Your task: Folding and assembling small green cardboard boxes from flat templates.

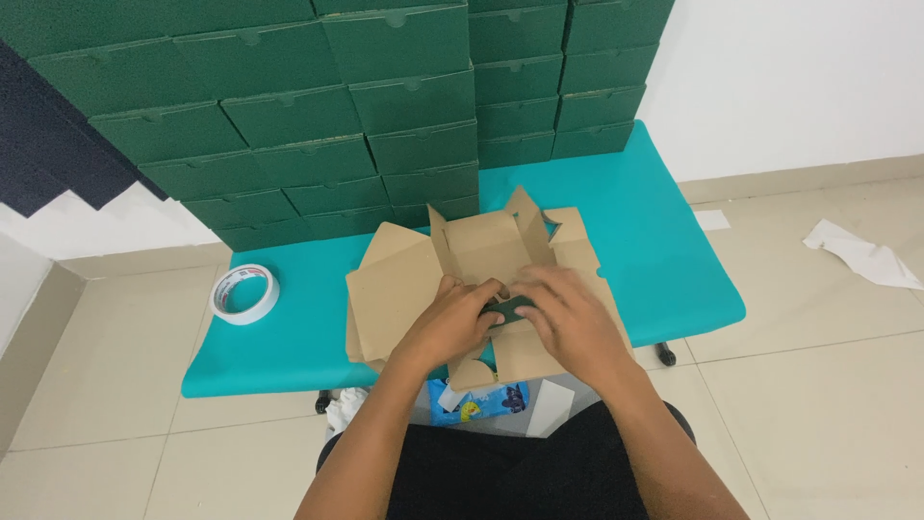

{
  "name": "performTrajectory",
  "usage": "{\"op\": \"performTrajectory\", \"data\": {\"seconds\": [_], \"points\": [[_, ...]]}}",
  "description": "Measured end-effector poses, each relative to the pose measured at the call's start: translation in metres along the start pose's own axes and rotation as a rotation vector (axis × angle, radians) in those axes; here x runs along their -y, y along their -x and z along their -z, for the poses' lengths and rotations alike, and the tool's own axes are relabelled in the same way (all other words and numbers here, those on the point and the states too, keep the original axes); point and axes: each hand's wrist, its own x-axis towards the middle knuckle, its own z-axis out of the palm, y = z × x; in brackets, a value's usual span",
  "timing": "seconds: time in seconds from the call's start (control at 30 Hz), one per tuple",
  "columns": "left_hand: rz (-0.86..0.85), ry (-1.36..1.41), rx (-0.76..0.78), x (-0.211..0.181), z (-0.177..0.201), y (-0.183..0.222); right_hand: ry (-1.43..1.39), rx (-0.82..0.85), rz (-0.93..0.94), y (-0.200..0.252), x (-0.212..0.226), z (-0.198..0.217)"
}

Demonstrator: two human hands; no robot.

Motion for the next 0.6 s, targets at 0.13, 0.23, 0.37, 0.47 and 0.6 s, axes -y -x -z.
{"op": "performTrajectory", "data": {"seconds": [0.13, 0.23, 0.37, 0.47, 0.6], "points": [[-0.025, -0.030, -0.029, -0.008, 0.005, 0.009, 0.111, 0.109, -0.057, 0.015, -0.014, -0.012], [-0.049, -0.073, -0.080, -0.018, 0.010, 0.019, 0.080, 0.121, -0.053, 0.020, -0.015, -0.022], [-0.109, -0.226, -0.234, -0.012, -0.010, 0.027, 0.062, 0.140, -0.153, 0.016, 0.007, -0.015], [-0.118, -0.242, -0.322, -0.010, -0.026, 0.036, -0.119, 0.153, -0.193, 0.014, 0.018, -0.003], [-0.114, -0.080, -0.347, -0.009, -0.035, 0.051, -0.300, 0.165, -0.482, 0.018, -0.020, 0.005]]}}
